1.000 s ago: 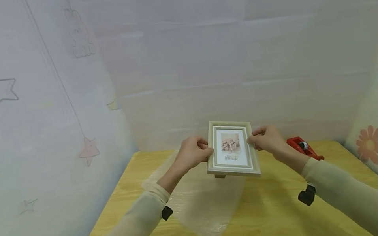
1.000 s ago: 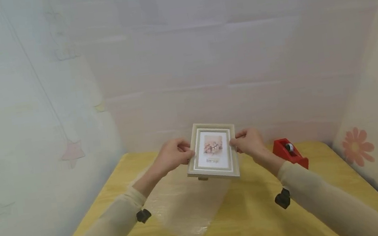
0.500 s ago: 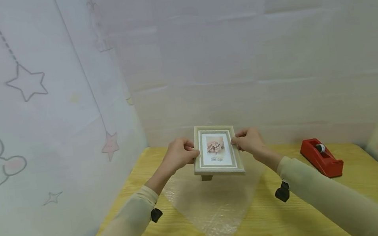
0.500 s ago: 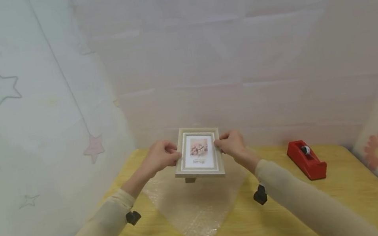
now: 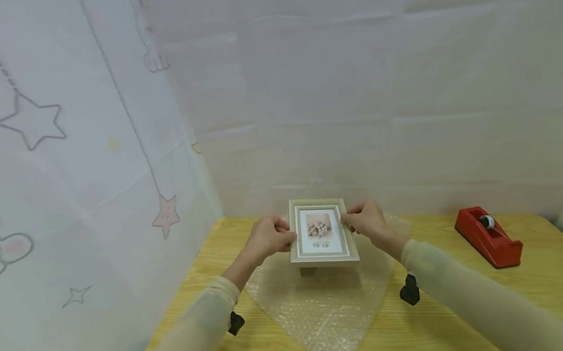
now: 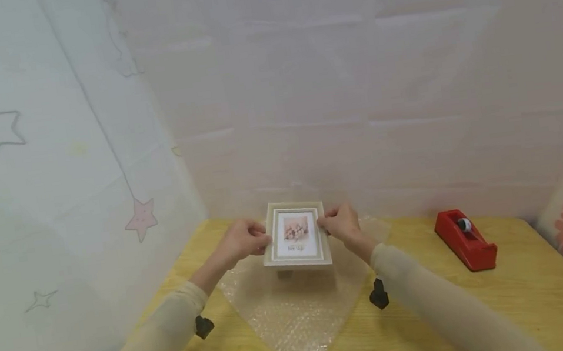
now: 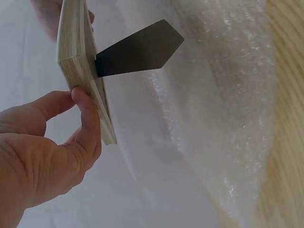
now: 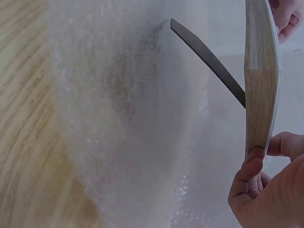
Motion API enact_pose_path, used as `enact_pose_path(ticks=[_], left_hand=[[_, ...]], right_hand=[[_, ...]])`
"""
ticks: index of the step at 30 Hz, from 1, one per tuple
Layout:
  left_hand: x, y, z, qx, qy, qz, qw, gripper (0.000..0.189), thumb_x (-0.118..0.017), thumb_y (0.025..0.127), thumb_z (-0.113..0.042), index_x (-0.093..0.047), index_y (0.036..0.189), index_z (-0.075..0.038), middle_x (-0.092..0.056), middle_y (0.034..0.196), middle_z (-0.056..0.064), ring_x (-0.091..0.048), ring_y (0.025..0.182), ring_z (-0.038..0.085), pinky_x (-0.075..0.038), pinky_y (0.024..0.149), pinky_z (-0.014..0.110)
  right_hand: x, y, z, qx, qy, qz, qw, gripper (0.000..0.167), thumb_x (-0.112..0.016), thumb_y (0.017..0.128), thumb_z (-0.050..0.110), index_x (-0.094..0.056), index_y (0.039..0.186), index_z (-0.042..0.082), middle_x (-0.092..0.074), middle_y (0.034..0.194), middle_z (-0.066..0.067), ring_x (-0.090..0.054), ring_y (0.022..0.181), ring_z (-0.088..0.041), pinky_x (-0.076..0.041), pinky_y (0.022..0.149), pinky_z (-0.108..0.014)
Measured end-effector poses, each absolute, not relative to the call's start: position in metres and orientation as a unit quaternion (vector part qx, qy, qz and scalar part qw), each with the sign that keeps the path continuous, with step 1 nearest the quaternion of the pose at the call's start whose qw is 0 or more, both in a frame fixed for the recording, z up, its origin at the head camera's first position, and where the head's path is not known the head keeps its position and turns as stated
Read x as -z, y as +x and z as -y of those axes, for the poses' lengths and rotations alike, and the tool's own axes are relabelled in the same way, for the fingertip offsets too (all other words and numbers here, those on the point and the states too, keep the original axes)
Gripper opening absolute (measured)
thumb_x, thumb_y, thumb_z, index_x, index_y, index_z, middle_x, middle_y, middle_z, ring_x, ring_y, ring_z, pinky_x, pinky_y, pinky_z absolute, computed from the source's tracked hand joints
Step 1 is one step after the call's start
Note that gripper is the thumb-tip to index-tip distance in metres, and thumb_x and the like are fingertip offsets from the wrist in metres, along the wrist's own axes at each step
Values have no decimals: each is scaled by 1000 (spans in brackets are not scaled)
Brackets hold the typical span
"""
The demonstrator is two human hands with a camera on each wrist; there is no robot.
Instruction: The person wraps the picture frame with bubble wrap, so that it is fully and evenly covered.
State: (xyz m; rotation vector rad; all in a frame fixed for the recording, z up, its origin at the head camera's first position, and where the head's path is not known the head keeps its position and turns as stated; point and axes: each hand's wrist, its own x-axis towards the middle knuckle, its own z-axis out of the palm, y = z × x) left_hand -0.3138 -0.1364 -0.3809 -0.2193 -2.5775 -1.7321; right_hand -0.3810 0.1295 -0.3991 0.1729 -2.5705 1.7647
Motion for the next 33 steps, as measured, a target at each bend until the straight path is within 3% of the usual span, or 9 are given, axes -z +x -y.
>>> enact_pose_path(ticks=[5, 11, 19, 26, 33], left_hand=[[394, -314, 138, 544, -74, 836, 11, 22, -73, 88, 0, -66, 106, 11, -68, 93, 16, -71, 76, 23, -60, 65, 34], [410, -317, 140, 543, -57, 838, -8, 28, -75, 89, -1, -65, 111, 12, -68, 93, 15, -71, 76, 24, -61, 70, 40], [425, -318, 141, 535, -46, 843, -19, 17, -75, 88, 0, -66, 100, 9, -68, 88, 14, -71, 73, 25, -61, 70, 41], [444, -322, 144, 495, -40, 868, -27, 15, -76, 88, -2, -67, 97, 6, -68, 84, 9, -72, 78, 34, -60, 71, 42], [455, -323, 144, 493, -53, 867, -43, 14, -74, 87, -1, -68, 96, 7, -68, 84, 11, -72, 75, 34, -60, 68, 42]], right_hand=[[418, -385, -126, -583, 44, 811, 3, 18, -73, 88, 5, -73, 102, -6, -69, 95, -16, -63, 70, -21, -55, 64, -34], [435, -383, -125, -592, 25, 805, -9, 21, -75, 87, 5, -74, 105, -5, -67, 115, -18, -65, 72, -25, -51, 60, -34], [453, -384, -124, -568, 8, 823, -8, 23, -78, 86, 6, -72, 106, -6, -70, 97, -17, -67, 77, -27, -56, 69, -38], [467, -382, -121, -547, 2, 837, -9, 22, -79, 83, 2, -73, 102, -8, -70, 84, -16, -68, 78, -29, -56, 65, -32], [475, -374, -123, -545, -7, 838, -25, 26, -77, 87, 7, -72, 108, -8, -70, 89, -15, -67, 79, -25, -56, 69, -35]])
